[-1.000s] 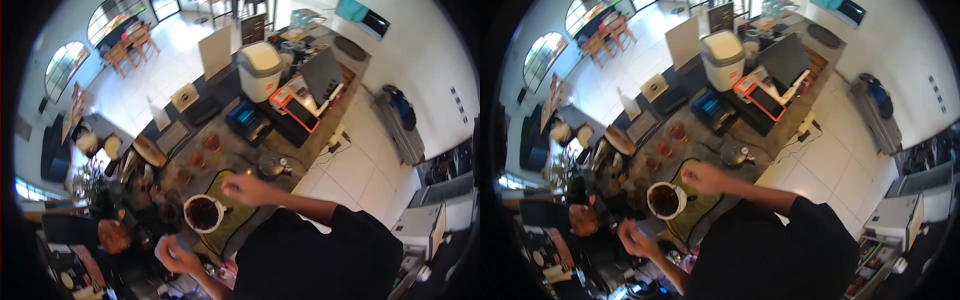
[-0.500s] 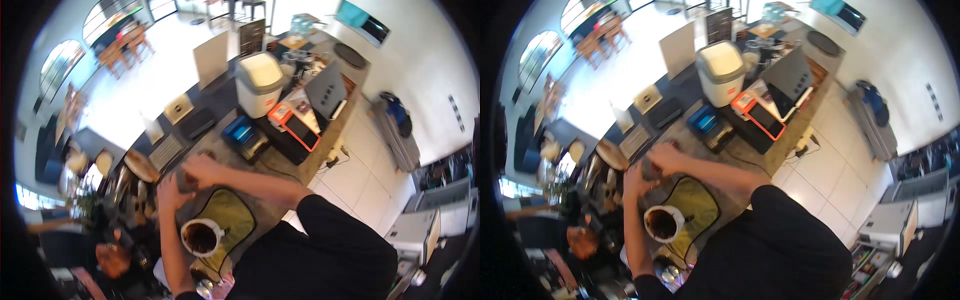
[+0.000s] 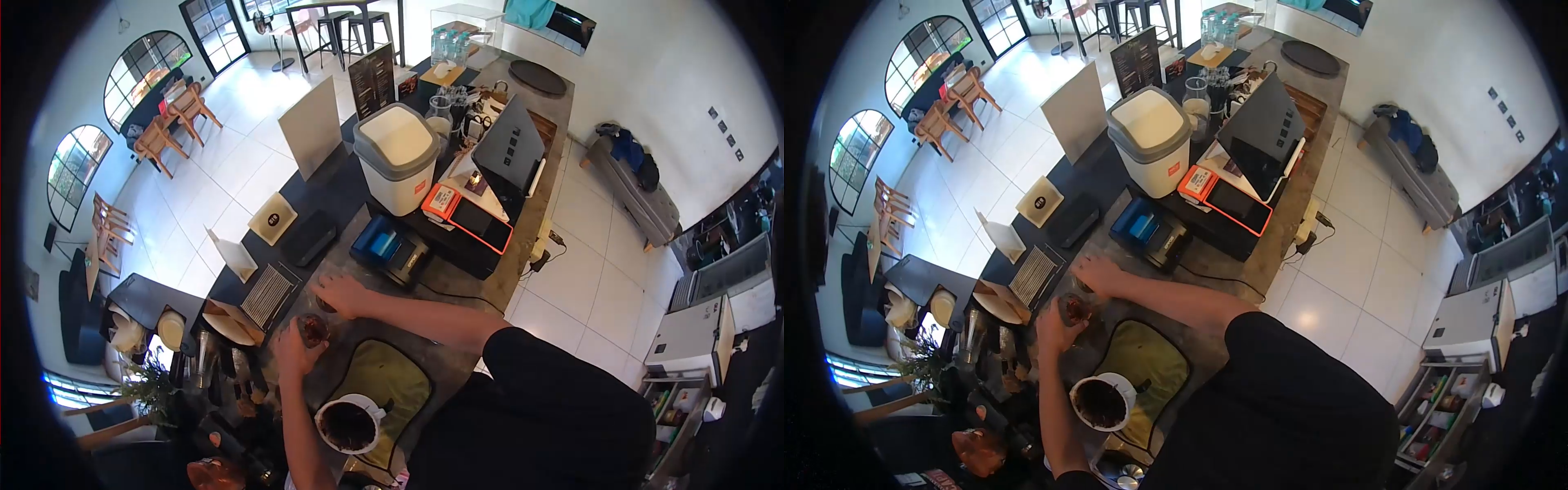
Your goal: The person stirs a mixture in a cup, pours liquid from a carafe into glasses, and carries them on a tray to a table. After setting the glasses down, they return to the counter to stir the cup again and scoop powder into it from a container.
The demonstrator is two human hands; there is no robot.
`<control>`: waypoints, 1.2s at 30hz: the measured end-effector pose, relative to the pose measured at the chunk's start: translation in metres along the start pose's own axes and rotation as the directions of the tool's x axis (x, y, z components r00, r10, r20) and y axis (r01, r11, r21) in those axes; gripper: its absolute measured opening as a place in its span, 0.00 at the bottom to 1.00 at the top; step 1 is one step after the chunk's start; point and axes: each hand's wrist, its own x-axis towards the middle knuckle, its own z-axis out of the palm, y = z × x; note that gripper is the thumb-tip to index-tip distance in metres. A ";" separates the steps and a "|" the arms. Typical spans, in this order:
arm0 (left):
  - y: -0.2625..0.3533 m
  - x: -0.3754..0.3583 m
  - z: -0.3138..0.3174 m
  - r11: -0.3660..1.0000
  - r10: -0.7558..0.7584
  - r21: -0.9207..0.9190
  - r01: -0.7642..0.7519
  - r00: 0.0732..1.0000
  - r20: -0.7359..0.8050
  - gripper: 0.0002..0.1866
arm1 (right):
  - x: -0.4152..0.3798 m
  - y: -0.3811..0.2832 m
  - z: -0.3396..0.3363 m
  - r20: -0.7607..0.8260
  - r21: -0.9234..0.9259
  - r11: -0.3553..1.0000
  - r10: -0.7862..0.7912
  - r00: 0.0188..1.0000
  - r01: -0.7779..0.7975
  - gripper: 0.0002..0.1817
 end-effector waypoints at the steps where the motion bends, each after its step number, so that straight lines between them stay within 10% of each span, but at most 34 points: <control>1: 0.003 -0.002 0.000 1.000 0.007 0.007 -0.007 1.000 -0.003 0.55 | -0.002 -0.002 -0.003 0.018 0.004 1.000 0.016 1.000 -0.016 0.43; 16: 0.018 -0.006 -0.032 0.967 0.034 -0.240 -0.087 0.976 -0.217 0.40 | -0.062 -0.025 -0.067 -0.298 -0.037 0.999 -0.046 0.954 0.036 0.59; 26: 0.090 -0.058 -0.110 0.751 0.234 -0.477 -0.457 0.859 -0.455 0.35 | -0.222 -0.070 -0.144 -0.619 0.170 0.973 -0.018 0.785 0.157 0.58; 36: 0.257 -0.174 -0.090 0.681 0.337 -0.461 -0.569 0.802 -0.492 0.41 | -0.440 -0.051 -0.141 -0.617 0.479 0.870 0.431 0.659 -0.120 0.54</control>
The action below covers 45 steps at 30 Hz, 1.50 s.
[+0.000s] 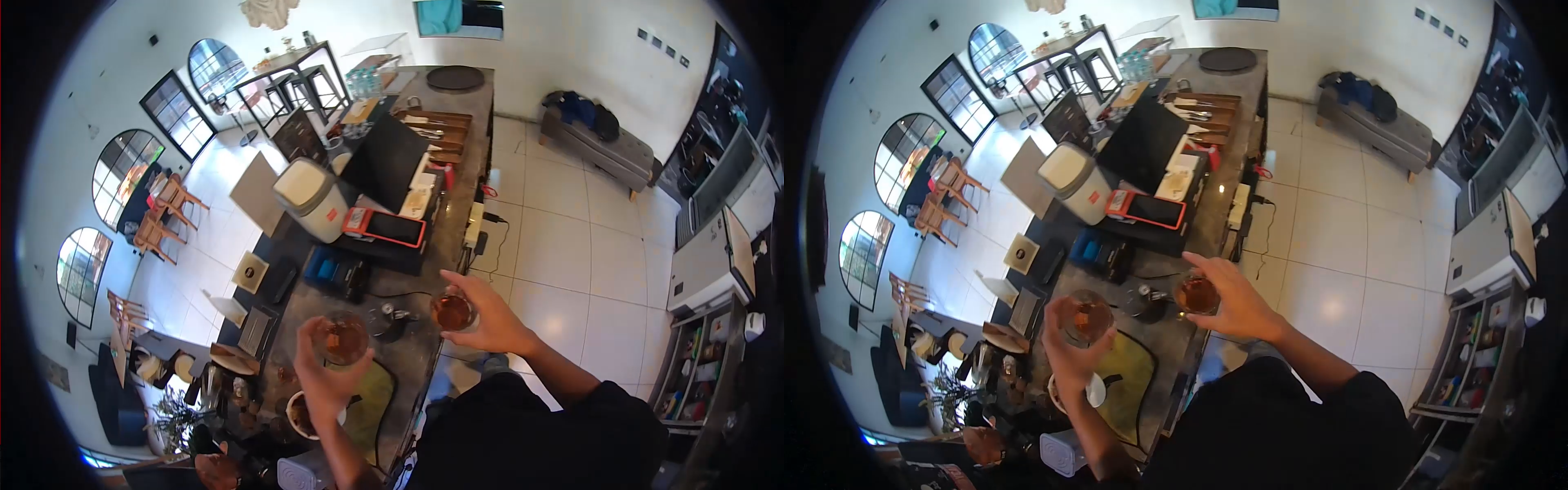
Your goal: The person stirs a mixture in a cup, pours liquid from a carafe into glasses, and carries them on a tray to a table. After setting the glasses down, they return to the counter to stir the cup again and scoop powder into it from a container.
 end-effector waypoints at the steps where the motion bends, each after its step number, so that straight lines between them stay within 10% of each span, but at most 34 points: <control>1: 0.010 -0.003 0.020 1.000 0.023 -0.020 -0.022 1.000 0.001 0.41 | -0.012 0.010 -0.015 -0.025 -0.022 0.998 0.062 0.998 -0.062 0.54; 24: 0.157 0.133 0.475 0.979 0.094 -0.199 -0.034 0.949 0.302 0.42 | -0.071 0.286 -0.328 -0.360 -0.283 0.856 0.323 0.875 -0.433 0.53; 32: 0.137 0.281 0.576 0.991 0.047 -0.134 -0.023 0.983 0.179 0.41 | 0.027 0.407 -0.370 -0.362 -0.178 0.822 0.456 0.813 -0.541 0.53; 45: 0.106 0.517 0.664 0.993 -0.057 -0.104 0.060 0.998 0.027 0.41 | 0.316 0.558 -0.455 -0.314 -0.282 0.906 0.224 0.923 -0.316 0.55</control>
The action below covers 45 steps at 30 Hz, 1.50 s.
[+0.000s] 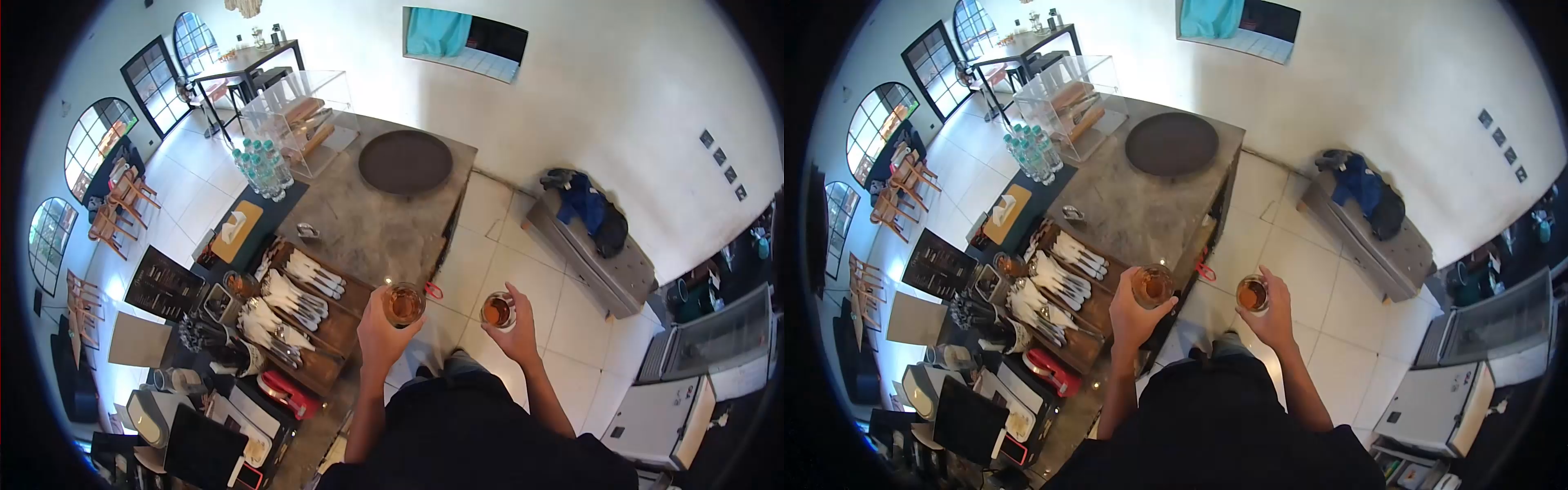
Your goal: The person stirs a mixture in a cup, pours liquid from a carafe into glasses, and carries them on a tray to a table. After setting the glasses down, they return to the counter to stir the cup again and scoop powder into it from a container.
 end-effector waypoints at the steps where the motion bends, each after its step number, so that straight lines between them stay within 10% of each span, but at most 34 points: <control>1: -0.003 0.012 0.006 1.000 -0.004 0.007 0.004 1.000 -0.013 0.41 | 0.024 0.005 0.007 0.007 0.008 1.000 -0.011 1.000 0.011 0.55; 26: -0.139 0.360 0.176 0.942 -0.321 0.027 0.336 0.919 -0.228 0.44 | 0.502 0.120 0.238 0.172 0.340 0.906 -0.323 0.931 0.252 0.52; 45: -0.195 0.434 0.206 0.944 -0.327 -0.027 0.329 0.922 -0.207 0.47 | 0.566 0.124 0.303 0.318 0.286 0.919 -0.359 0.878 0.273 0.55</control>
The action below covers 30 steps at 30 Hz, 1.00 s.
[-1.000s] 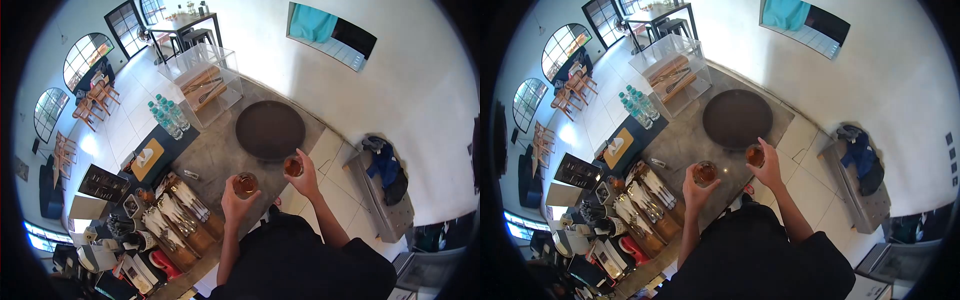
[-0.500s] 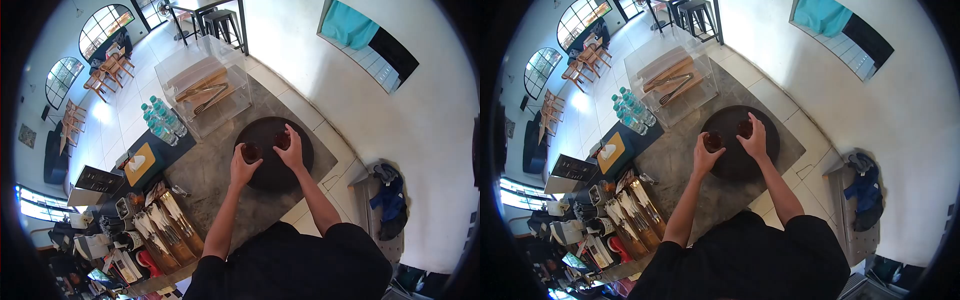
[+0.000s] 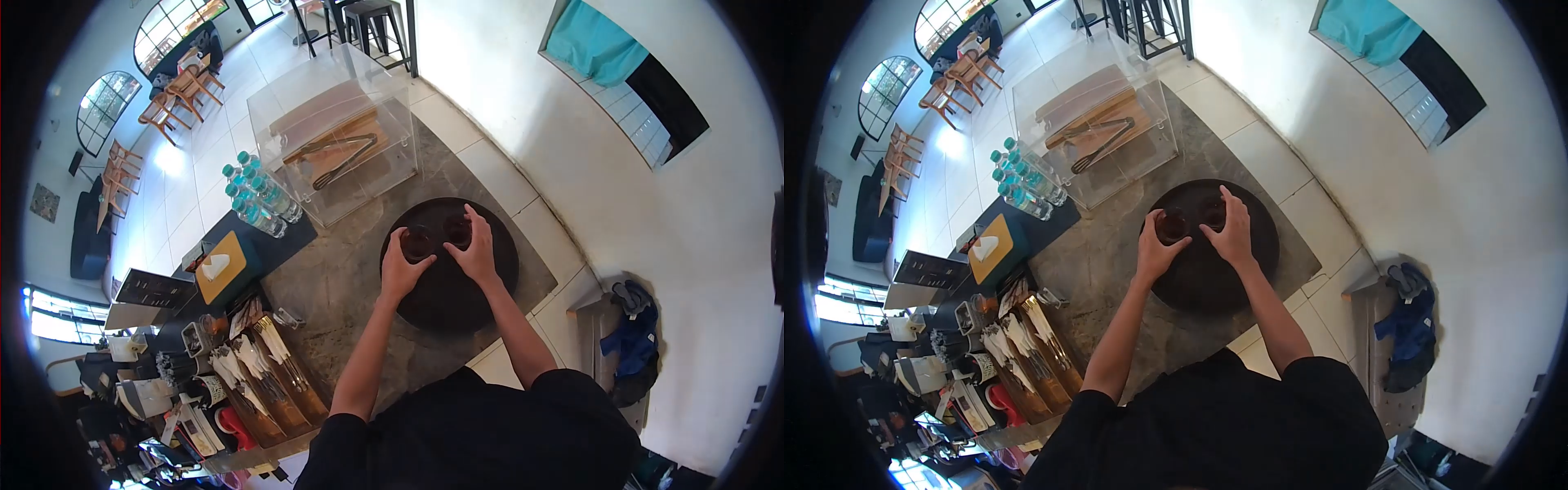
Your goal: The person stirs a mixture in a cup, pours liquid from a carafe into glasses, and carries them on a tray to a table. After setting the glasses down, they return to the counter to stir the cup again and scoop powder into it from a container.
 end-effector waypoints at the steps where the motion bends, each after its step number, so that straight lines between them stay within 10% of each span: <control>1: -0.002 -0.002 0.001 1.000 -0.002 0.003 0.002 1.000 -0.009 0.47 | -0.003 0.000 -0.002 0.004 0.005 1.000 -0.007 1.000 0.007 0.55; 7: -0.016 -0.039 -0.005 0.994 -0.082 -0.074 0.076 0.993 -0.086 0.50 | -0.055 0.000 -0.009 -0.161 0.006 1.000 -0.009 0.987 0.010 0.50; 13: 0.005 -0.158 -0.052 0.942 0.082 0.323 -0.088 0.996 0.033 0.24 | -0.156 -0.057 -0.018 -0.173 0.218 0.972 0.123 0.977 -0.084 0.28; 18: 0.020 -0.273 -0.092 0.957 -0.266 0.114 0.268 0.963 -0.037 0.11 | -0.209 -0.116 0.015 0.165 0.449 0.893 -0.068 0.984 -0.014 0.06; 22: 0.029 -0.348 -0.123 0.929 -0.326 0.155 0.336 0.941 -0.088 0.10 | -0.235 -0.185 0.039 0.642 0.452 0.891 -0.287 0.711 -0.048 0.15; 27: 0.018 -0.436 -0.165 0.964 -0.228 0.052 0.259 0.914 -0.335 0.11 | -0.291 -0.256 0.085 0.711 0.525 0.851 -0.443 0.546 0.007 0.15; 30: 0.027 -0.507 -0.208 0.972 -0.223 -0.036 0.234 0.855 -0.468 0.12 | -0.355 -0.297 0.106 0.768 0.604 0.765 -0.485 0.419 -0.223 0.12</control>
